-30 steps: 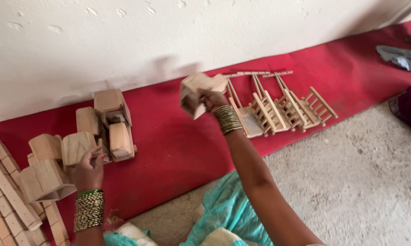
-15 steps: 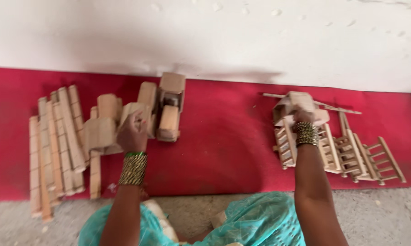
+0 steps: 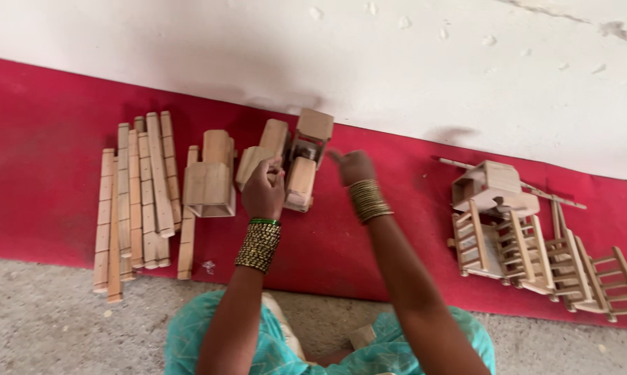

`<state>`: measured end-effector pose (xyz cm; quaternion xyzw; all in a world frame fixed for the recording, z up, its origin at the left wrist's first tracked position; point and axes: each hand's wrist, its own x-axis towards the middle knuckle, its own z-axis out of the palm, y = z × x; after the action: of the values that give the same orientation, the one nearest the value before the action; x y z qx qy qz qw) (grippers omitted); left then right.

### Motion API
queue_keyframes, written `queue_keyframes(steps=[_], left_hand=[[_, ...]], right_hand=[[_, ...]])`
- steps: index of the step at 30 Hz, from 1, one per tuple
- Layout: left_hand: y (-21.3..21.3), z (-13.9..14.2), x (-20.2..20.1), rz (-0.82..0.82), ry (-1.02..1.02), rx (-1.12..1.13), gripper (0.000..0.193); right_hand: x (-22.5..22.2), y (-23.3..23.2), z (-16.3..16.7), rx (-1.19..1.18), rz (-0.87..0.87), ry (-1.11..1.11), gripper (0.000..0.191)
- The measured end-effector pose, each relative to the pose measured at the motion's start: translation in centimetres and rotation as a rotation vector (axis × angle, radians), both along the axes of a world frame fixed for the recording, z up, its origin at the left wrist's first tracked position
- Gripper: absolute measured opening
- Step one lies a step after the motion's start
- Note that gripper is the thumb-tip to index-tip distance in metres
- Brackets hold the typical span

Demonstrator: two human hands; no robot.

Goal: The person sits on a red mat on the floor and sorts through a pile of small wooden toy furniture pieces, picking up miniature chairs, beds, and block-like parts one at a time, turning them over and placing them into separate groups on the mat.

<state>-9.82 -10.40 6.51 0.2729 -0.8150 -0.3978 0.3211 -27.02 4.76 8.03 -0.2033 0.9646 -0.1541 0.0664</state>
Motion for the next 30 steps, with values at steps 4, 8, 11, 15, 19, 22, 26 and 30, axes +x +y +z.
queue_keyframes(steps=[4,8,11,15,19,22,26,30], left_hand=[[-1.0,0.5,-0.5,0.031,0.075,0.063,0.026],[-1.1,1.1,-0.5,0.036,0.038,0.126,0.027],[-1.0,1.6,0.0,0.017,-0.018,0.192,0.028],[-1.1,1.5,0.6,-0.026,0.022,0.207,0.028],[-0.3,0.3,0.0,-0.144,-0.024,0.162,0.028],[1.7,-0.6,-0.8,-0.26,-0.201,0.095,0.03],[3.0,-1.3,-0.7,-0.334,-0.27,0.026,0.036],[3.0,-1.5,-0.1,-0.322,-0.361,0.04,0.04]], right_hand=[[5.4,-7.0,-1.1,0.172,-0.129,-0.042,0.109],[6.9,-9.5,-1.2,0.226,-0.179,-0.098,0.13],[5.8,-8.9,-1.0,0.241,-0.16,-0.109,0.114],[3.6,-4.9,-1.4,0.303,-0.105,-0.13,0.067],[1.6,1.4,-1.6,-0.086,-0.085,-0.418,0.047],[0.5,5.3,-0.6,-0.127,-0.056,-0.368,0.054],[1.2,7.4,0.8,0.084,-0.064,-0.33,0.067],[5.7,7.3,0.8,0.548,0.09,-0.174,0.078]])
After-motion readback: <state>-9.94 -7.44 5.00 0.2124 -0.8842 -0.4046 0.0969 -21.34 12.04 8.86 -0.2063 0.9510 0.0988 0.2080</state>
